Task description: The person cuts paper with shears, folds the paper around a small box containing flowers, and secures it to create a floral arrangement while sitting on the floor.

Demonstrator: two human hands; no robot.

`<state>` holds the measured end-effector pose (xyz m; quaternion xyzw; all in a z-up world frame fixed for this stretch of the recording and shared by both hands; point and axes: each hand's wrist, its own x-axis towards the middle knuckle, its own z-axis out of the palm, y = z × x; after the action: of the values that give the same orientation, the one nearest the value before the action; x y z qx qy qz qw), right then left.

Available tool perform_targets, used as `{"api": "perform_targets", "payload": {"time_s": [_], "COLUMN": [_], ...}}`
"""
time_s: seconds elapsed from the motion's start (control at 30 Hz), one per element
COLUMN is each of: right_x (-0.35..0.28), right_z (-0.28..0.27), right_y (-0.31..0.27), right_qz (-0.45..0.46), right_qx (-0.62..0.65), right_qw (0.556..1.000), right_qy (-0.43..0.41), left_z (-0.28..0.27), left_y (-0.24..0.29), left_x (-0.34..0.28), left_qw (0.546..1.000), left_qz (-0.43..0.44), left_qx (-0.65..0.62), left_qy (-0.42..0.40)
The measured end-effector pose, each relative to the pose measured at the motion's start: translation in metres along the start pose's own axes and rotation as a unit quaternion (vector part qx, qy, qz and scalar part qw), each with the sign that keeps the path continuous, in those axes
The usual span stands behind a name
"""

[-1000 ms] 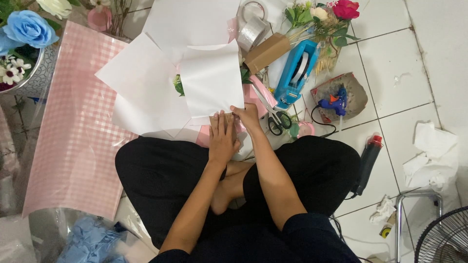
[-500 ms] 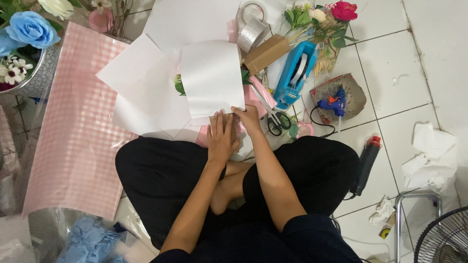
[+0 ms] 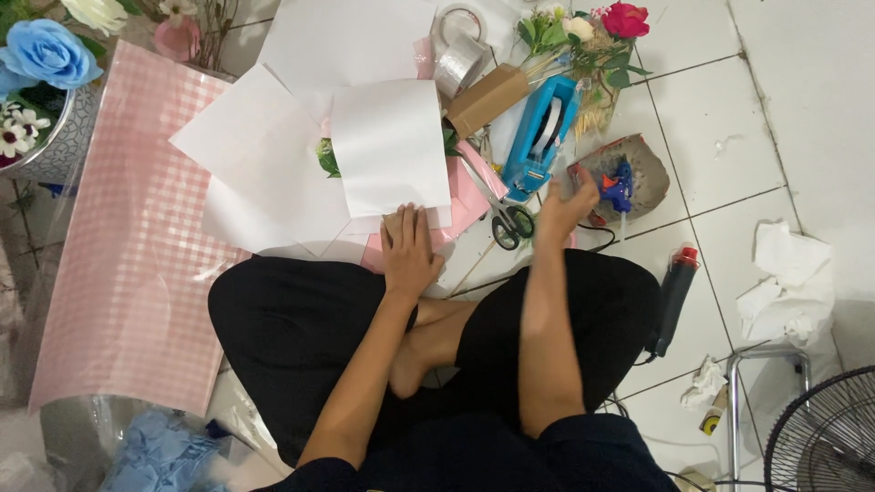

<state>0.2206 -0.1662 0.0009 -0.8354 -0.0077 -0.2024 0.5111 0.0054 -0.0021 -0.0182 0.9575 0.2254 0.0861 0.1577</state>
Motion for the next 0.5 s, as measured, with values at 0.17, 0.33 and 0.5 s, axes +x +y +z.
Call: {"api": "perform_targets", "payload": {"time_s": [0.17, 0.33, 0.5], "right_x": [0.038, 0.039, -0.005], "right_z": [-0.002, 0.024, -0.008], "right_y": [0.003, 0.041, -0.042], "right_qz": [0.229, 0.177, 0.136], "right_qx": [0.033, 0.042, 0.046], "right_qw": [0.934, 0.95, 0.98], "right_qy": [-0.271, -0.255, -0.134], "left_z": [0.011, 0.015, 0.007], "left_y": [-0.001, -0.002, 0.002], "left_x": [0.001, -0.001, 0.0], "left_qw": [0.999, 0.999, 0.999], "left_qz": [0.006, 0.01, 0.012], "left_qx": [0.031, 0.036, 0.005], "left_qy": [0.007, 0.021, 0.032]}}
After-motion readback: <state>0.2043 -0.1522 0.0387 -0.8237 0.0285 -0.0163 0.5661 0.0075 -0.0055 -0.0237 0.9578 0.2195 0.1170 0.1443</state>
